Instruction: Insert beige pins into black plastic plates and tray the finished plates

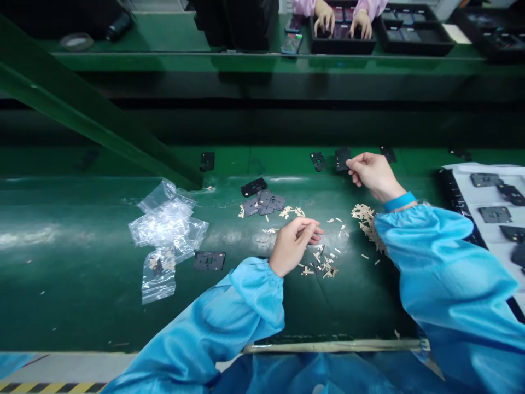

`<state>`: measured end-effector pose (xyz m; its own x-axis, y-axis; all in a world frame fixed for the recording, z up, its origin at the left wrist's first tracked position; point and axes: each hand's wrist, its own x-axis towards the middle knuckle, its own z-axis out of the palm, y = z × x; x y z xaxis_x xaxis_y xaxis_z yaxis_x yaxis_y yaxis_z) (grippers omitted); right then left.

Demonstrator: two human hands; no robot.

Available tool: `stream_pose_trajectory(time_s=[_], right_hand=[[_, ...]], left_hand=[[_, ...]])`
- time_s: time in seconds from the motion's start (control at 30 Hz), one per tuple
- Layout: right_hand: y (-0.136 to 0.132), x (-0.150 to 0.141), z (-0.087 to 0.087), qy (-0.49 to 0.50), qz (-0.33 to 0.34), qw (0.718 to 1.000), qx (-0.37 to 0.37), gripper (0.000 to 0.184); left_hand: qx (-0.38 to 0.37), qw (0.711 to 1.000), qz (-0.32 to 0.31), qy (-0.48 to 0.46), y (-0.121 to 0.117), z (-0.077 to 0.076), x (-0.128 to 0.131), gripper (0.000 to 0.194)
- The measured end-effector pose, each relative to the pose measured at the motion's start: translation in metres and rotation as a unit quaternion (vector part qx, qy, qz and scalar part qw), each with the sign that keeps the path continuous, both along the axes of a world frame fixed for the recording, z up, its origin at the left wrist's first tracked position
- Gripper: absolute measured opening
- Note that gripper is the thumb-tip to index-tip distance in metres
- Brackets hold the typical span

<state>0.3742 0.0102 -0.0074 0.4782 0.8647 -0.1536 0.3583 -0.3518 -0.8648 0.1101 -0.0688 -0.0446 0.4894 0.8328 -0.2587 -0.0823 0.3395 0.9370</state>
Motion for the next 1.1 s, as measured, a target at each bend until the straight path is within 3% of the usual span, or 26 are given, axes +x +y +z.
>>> stream_pose_trajectory(time_s=[0.1,0.23,0.33,0.47,0.53,0.6,0.73,0.8,0.87,0.97,1.1], right_hand=[[0.020,0.012,-0.002,-0.121,-0.008,0.992,-0.045,0.019],[0.021,0.003,-0.003,-0.258,-0.008,0.965,-0.038,0.012],[0.020,-0.025,-0.008,-0.311,0.049,0.948,-0.055,0.026],[0.031,-0.051,-0.013,-0.396,0.097,0.902,-0.143,0.052],[0.036,-0.051,-0.009,-0.404,0.111,0.895,-0.151,0.045],[0.036,-0.049,-0.001,-0.405,0.124,0.899,-0.113,0.030],[0.004,-0.059,0.016,-0.345,0.161,0.924,-0.015,0.023],[-0.026,-0.074,0.021,-0.282,0.193,0.940,0.008,0.022],[-0.058,-0.089,0.022,-0.157,0.224,0.962,0.023,0.022],[-0.097,-0.095,0.017,-0.083,0.281,0.956,0.008,0.028],[-0.123,-0.081,0.004,-0.104,0.299,0.948,0.006,0.014]], left_hand=[[0.005,1.000,-0.001,-0.006,-0.001,-0.002,0.000,0.033],[0.007,1.000,0.002,-0.007,-0.001,-0.004,0.001,0.033],[0.011,1.000,0.001,-0.010,0.000,-0.005,0.002,0.035],[0.003,1.000,0.008,-0.022,0.001,-0.005,0.001,0.037],[-0.004,1.000,0.010,-0.027,0.003,-0.004,0.000,0.037],[-0.012,0.999,0.011,-0.030,0.005,-0.003,0.000,0.037],[-0.028,0.995,0.072,-0.060,0.011,-0.002,0.000,0.037],[-0.036,0.988,0.121,-0.095,0.014,-0.003,0.000,0.039],[-0.046,0.982,0.141,-0.117,0.016,-0.004,0.001,0.040],[-0.053,0.983,0.131,-0.114,0.015,-0.003,0.001,0.038],[-0.052,0.984,0.144,-0.094,0.013,0.004,0.001,0.034]])
